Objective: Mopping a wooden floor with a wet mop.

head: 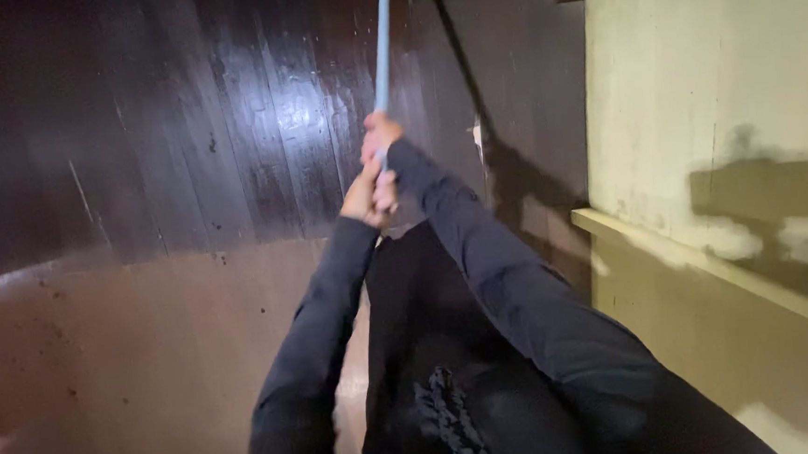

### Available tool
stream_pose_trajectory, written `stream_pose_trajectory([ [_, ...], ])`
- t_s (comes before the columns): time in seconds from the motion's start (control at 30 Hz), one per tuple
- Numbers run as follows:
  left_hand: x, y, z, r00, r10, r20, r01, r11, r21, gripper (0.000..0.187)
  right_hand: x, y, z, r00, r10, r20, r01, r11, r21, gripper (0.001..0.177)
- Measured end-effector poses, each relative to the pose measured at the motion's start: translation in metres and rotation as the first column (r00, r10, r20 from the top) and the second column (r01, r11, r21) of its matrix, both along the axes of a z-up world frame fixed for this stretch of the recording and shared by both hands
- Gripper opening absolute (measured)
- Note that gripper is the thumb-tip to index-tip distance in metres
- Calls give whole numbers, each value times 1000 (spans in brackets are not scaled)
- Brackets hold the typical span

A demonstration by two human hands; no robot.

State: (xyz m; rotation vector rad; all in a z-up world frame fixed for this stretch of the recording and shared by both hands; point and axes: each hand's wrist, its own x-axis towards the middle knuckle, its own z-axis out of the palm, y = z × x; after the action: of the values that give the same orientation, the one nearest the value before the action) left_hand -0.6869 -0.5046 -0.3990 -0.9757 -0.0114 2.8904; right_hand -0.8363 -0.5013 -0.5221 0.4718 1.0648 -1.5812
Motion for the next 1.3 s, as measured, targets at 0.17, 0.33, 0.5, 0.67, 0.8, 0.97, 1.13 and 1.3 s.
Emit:
stream_pose_trajectory([
  [0.17, -71, 74, 49, 965, 94, 245, -28, 965, -260, 16, -52, 66, 145, 989, -128, 75, 125, 992, 34, 55],
  [0.33, 57, 104, 185, 979, -57, 197, 102, 969, -226, 34, 99, 120, 190, 959, -277, -62, 272, 959, -82, 58],
  [0.5, 189, 77, 309, 850, -273, 450, 333, 941, -59, 17, 258, 125, 288, 917, -304, 259, 304, 952, 41, 60],
  [0.67, 181, 88, 307, 779, -245, 577, 370, 923, -107, 24, 264, 127, 282, 918, -282, 279, 246, 957, 157, 61],
  [0.8, 147, 111, 215, 867, -163, 471, 242, 964, -112, 22, 211, 140, 188, 932, -355, 75, 357, 934, -8, 67],
  [0.97, -9, 94, 153, 953, -34, 301, 130, 943, -305, 18, 36, 104, 80, 921, -272, -279, 300, 952, 64, 66],
  [1.13, -125, 57, 166, 820, -278, 501, 536, 64, -842, 47, -153, 124, 161, 973, -76, -218, 71, 997, -31, 69],
  [1.3, -162, 105, 226, 851, -130, 509, 406, -453, -794, 63, -143, 273, 188, 982, -180, 59, 188, 895, -405, 72],
])
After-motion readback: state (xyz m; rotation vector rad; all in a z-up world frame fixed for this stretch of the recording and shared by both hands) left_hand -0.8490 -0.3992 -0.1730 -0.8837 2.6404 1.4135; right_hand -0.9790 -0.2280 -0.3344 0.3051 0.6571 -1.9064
